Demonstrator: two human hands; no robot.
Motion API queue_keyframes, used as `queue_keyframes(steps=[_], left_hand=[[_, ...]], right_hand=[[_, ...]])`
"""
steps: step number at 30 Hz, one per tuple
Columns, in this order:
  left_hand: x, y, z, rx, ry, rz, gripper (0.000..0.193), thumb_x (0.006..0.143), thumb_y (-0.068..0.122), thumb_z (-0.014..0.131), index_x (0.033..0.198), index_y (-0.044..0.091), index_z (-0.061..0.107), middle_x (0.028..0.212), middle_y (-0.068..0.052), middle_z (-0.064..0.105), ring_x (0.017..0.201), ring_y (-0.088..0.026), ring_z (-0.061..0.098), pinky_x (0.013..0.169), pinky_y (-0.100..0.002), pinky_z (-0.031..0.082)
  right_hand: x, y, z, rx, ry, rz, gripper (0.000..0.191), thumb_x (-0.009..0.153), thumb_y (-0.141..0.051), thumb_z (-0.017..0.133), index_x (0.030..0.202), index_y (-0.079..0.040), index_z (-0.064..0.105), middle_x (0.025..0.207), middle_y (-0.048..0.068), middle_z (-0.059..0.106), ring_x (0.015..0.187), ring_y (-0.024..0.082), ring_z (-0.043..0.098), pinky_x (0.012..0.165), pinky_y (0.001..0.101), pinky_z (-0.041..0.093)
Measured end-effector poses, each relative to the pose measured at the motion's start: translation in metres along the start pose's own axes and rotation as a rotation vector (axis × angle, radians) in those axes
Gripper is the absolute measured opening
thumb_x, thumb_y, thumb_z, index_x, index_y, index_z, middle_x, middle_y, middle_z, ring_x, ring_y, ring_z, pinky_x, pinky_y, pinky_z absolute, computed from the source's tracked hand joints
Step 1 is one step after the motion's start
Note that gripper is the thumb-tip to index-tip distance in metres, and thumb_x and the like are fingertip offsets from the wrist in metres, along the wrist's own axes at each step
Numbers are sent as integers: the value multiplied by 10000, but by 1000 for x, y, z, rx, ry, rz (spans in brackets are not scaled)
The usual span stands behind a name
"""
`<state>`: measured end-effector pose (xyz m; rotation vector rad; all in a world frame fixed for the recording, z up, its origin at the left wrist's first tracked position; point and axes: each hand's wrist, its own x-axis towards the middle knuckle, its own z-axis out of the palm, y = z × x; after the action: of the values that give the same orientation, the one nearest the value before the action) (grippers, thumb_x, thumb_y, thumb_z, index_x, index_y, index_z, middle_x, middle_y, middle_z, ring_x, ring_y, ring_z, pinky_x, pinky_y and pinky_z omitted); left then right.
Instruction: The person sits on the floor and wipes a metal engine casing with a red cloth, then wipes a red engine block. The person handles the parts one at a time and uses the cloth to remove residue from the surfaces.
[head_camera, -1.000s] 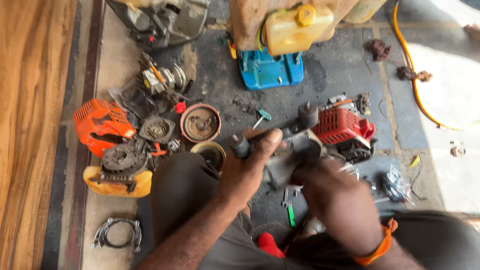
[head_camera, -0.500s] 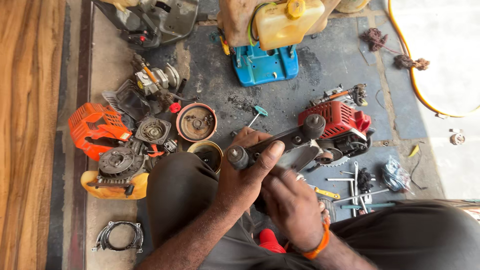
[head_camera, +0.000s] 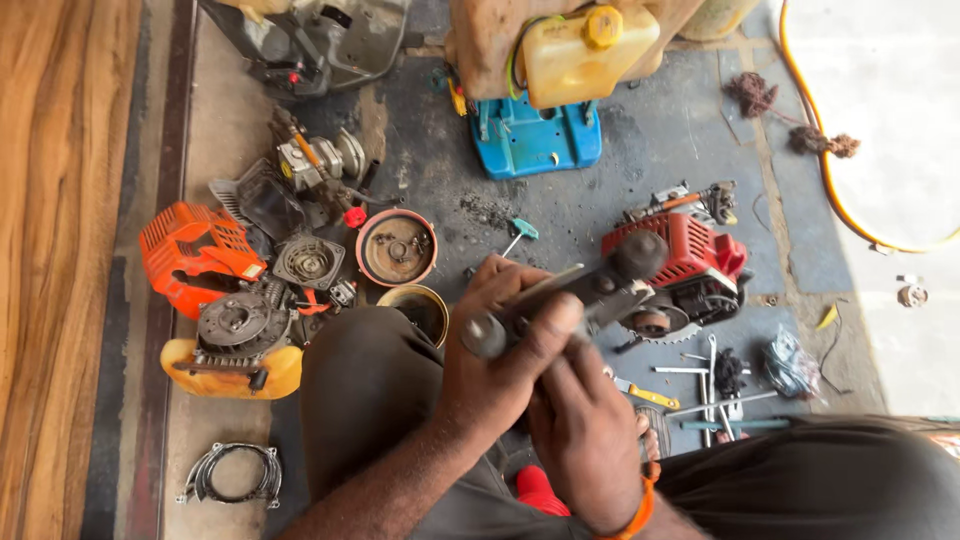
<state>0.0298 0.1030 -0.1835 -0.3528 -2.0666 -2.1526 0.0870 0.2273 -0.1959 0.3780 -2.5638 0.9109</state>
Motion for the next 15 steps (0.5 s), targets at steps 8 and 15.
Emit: queue_keyframes(steps=[8,15], left_hand=[[1,-2,-10,-123,138,-19,352,993,382,612,969,31,621,915,17,537,870,-85,485,795,-263,430],[-5,7,-7,-85,32,27,428,1007,438,616,1037,15,676,1016,-51,584,1000,-133,540,915,-330,473]], right_hand=[[-3,18,-38,133,-21,22,214,853,-97,798,1041,-94,694,1087,61,711,864,256,742,752,335,578],[8,2,-19,117,-28,88,427,784,-106,819,1169,13,677,1138,188,641,912,374,692,753,381,565]])
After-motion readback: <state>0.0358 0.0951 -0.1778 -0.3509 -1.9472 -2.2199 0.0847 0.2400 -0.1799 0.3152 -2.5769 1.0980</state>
